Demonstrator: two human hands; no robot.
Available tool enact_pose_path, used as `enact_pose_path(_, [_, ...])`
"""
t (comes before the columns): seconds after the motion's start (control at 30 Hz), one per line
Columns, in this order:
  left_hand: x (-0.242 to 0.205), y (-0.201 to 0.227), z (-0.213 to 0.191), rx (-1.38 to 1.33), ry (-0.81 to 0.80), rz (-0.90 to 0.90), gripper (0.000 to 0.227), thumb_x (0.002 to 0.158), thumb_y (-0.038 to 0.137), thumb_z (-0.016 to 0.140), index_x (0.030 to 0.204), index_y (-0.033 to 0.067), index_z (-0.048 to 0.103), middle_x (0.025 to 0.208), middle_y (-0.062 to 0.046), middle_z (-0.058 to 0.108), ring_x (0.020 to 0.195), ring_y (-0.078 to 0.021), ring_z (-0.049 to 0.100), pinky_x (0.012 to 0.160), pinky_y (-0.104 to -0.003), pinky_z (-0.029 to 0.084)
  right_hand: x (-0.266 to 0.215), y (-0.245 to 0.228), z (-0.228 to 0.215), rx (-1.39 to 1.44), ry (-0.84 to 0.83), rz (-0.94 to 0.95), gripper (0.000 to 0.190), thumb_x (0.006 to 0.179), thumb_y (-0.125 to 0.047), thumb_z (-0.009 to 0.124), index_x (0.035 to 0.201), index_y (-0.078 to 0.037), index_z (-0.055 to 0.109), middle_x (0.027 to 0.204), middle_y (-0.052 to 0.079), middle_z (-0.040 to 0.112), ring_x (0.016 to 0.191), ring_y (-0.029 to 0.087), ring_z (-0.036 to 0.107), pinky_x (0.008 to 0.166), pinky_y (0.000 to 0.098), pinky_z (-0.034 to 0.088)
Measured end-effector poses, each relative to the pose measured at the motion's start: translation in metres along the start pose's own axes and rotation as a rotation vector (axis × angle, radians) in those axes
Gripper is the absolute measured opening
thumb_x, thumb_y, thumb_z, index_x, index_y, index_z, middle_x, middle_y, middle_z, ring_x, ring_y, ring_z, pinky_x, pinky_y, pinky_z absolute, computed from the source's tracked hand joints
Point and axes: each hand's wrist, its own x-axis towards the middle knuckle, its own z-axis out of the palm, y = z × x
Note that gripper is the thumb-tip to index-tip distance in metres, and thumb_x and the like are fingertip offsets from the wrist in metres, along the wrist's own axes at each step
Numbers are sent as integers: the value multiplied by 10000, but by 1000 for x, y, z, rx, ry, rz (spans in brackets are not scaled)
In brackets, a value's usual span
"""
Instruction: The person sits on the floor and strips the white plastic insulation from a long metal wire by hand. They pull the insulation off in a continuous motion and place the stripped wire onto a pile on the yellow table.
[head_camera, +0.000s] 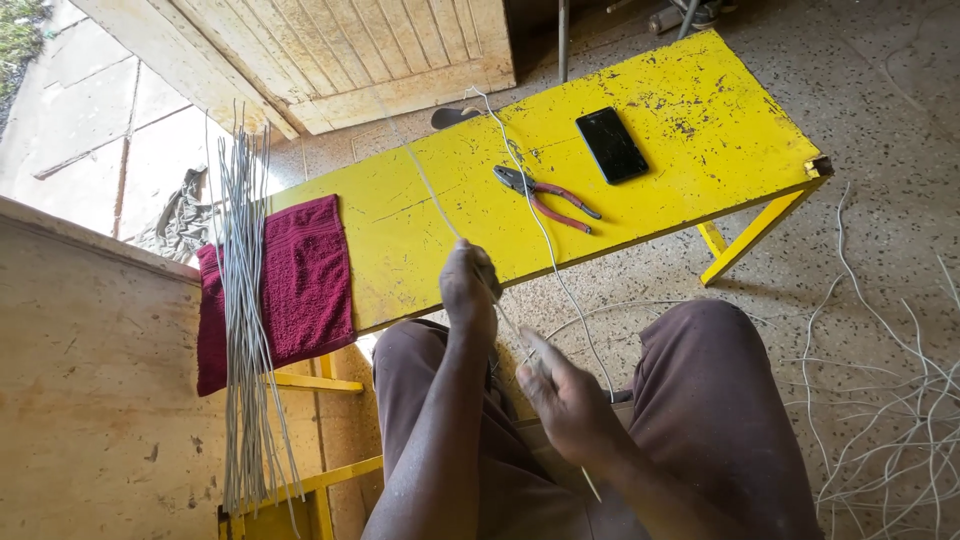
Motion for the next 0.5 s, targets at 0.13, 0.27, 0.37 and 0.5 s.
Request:
enact_pose_path(0.13, [-22, -24, 11, 7, -127, 4, 495, 1180, 364, 457, 791, 136, 660, 538, 3, 523, 425, -88, 433, 449, -209, 355, 25, -5, -11, 157, 7, -98, 619, 1124, -322, 426, 1679, -70, 318, 656, 41, 567, 534, 128, 514, 485, 255, 481])
enact_pose_path(0.27, [-20, -18, 17, -2, -159, 69, 462, 1172, 347, 486, 887, 56, 705, 538, -10, 512, 431, -74, 481, 460, -218, 417, 35, 10, -20, 371, -77, -97, 563, 1117, -240, 453, 1653, -84, 389, 607, -35, 499, 478, 34, 427, 413, 184, 395])
enact_pose_path(0.37, [4, -8, 6, -73, -134, 104, 506, 1189, 395, 427, 931, 66, 711, 556, -19, 547, 438, -98, 497, 478, -233, 425, 21, 7, -31, 412, -168, -35, 520, 1089, -198, 464, 1595, -80, 486, 572, -28, 510, 430, 27, 424, 362, 176, 380])
enact_pose_path(0.5, [35, 2, -11, -231, -132, -3, 531, 1171, 443, 405, 708, 188, 451, 528, 67, 270, 384, -62, 229, 372, -229, 246, 14, 22, -29, 493, -169, 79, 517, 1065, -204, 532, 1545, -12, 529, 523, 46, 491, 322, 80, 450, 303, 201, 406])
